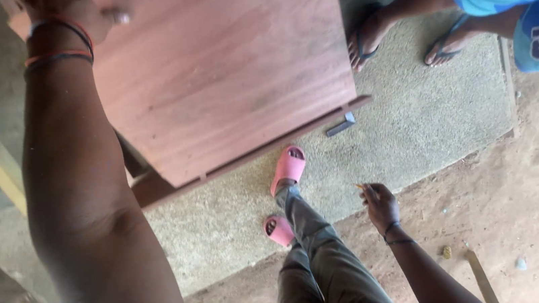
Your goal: Marking measurements on a piece of wood using a square ruler and a pencil for carpentry.
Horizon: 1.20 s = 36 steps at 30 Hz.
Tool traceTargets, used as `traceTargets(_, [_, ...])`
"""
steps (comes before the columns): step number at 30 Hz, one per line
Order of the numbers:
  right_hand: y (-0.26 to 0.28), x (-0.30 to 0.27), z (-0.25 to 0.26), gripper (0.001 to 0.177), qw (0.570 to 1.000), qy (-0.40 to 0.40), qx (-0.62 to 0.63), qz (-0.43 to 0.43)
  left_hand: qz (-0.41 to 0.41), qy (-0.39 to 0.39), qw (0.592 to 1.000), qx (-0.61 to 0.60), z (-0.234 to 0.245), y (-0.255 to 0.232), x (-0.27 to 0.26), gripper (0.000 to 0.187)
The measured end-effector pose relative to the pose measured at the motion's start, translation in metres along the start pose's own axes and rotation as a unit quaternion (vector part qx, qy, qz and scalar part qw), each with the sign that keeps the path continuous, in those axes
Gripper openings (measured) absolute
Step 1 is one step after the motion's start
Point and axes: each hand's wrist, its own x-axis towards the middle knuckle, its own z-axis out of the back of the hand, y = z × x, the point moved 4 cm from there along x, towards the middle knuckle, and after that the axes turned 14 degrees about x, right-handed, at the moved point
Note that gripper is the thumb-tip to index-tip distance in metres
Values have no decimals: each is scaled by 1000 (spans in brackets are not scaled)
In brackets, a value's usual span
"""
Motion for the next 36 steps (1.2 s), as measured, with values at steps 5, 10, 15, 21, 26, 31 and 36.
traceTargets(5, [14, 9, 14, 33, 991, -40, -116, -57, 73, 128, 974, 175, -77, 35, 52, 100])
traceTargets(10, [10, 19, 22, 34, 987, -46, -143, -60, 110, 217, 961, 131, -98, 36, 61, 96])
traceTargets(15, [5, 20, 9, 34, 981, -42, -163, -92, 109, 245, 955, 128, -122, 33, 56, 94])
traceTargets(21, [-3, 11, -22, 32, 985, -31, -143, -92, 81, 149, 982, 87, -149, 19, 51, 66])
traceTargets(26, [-23, -5, -55, 33, 986, -16, -18, -167, 128, 39, 989, 66, -128, -28, 3, 91])
traceTargets(31, [0, -14, -102, 33, 981, -29, 126, -142, 195, 40, 980, -19, -117, -73, -135, 113])
traceTargets(36, [66, 38, -128, 50, 983, -113, 119, -82, 351, 105, 920, -139, -261, -17, -301, 126])
